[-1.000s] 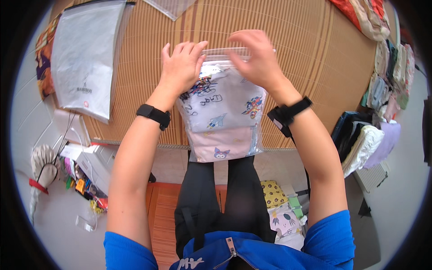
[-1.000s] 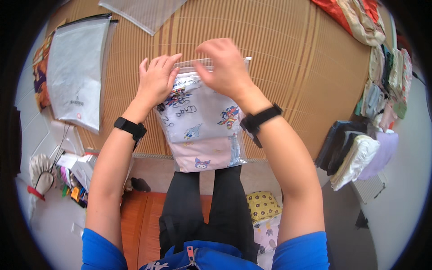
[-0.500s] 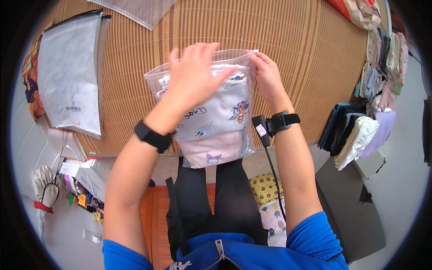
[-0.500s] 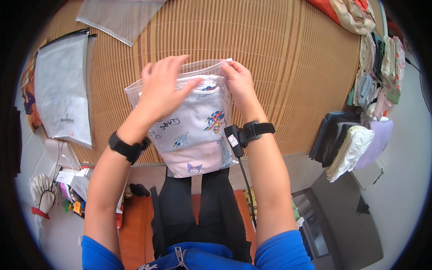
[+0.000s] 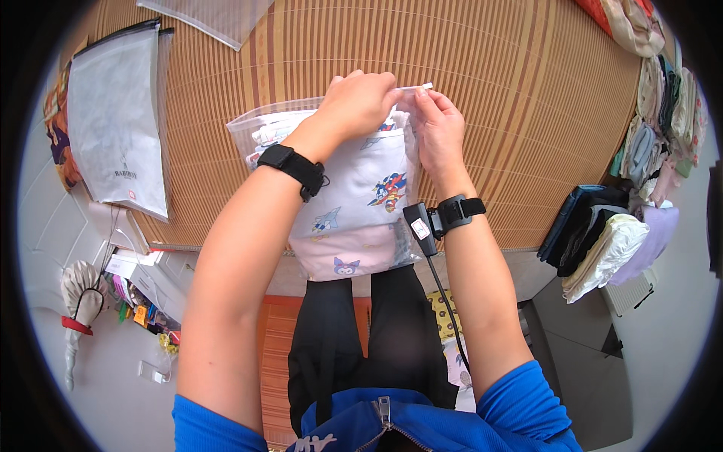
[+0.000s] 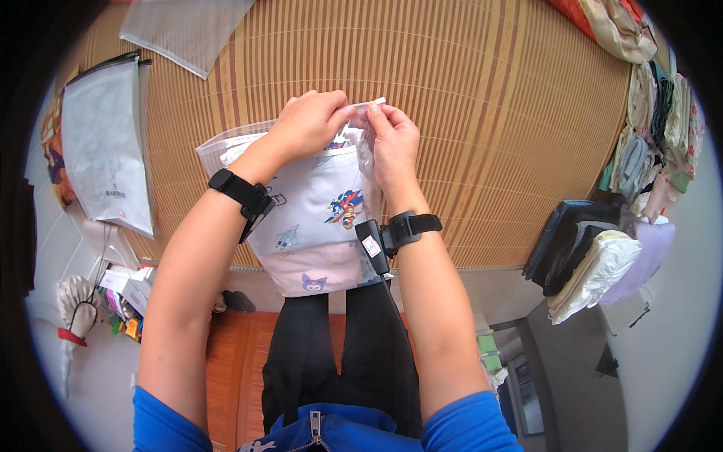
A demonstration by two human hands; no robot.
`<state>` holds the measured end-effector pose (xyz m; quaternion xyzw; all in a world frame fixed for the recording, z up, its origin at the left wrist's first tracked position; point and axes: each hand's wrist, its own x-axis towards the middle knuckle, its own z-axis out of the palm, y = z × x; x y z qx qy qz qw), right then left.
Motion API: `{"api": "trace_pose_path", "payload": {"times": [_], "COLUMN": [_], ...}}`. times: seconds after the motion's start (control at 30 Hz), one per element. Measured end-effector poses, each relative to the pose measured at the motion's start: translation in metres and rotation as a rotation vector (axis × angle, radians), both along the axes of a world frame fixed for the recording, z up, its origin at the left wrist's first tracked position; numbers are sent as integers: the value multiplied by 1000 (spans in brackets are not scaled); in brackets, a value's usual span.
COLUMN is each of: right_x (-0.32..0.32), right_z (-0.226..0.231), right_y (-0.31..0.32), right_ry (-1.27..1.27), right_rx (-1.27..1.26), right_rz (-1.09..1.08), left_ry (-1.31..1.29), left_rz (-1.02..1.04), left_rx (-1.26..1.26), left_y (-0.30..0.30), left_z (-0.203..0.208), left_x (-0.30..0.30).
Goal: The person selects plastic bags from a folder, retrieves folded clothes from a stack, and inserts the clothing items into the individual bags on a bed.
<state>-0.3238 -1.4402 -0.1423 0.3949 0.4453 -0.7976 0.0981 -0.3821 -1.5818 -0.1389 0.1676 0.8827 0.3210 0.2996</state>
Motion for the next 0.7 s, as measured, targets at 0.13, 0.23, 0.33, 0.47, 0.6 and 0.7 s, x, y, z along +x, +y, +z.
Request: {"api": "trace_pose_path", "payload": {"times": [0.13, 0.23, 0.33, 0.47, 0.6, 0.7], "right_x": [3, 5, 3, 1, 0, 0], "right_z": [-4, -9, -7, -8, -8, -9], "right_y": [13, 14, 8, 7, 10, 12], "right_ry": [10, -8, -5, -1, 9, -5], "right_rx": [-109, -63, -60, -108, -140, -164], "right_rz": [53, 38, 10, -21, -13, 1], "left_ry": [-41, -54, 32, -184, -195, -138], "left_rz": [3, 24, 94, -58, -138, -203], "left_rx": [7, 71, 241, 113, 128, 147], "left_y": [1, 10, 26, 44, 47, 45], "left_z": [3, 7, 5, 2, -4, -5], "left_x": [-3, -13, -23, -46, -54, -54]}}
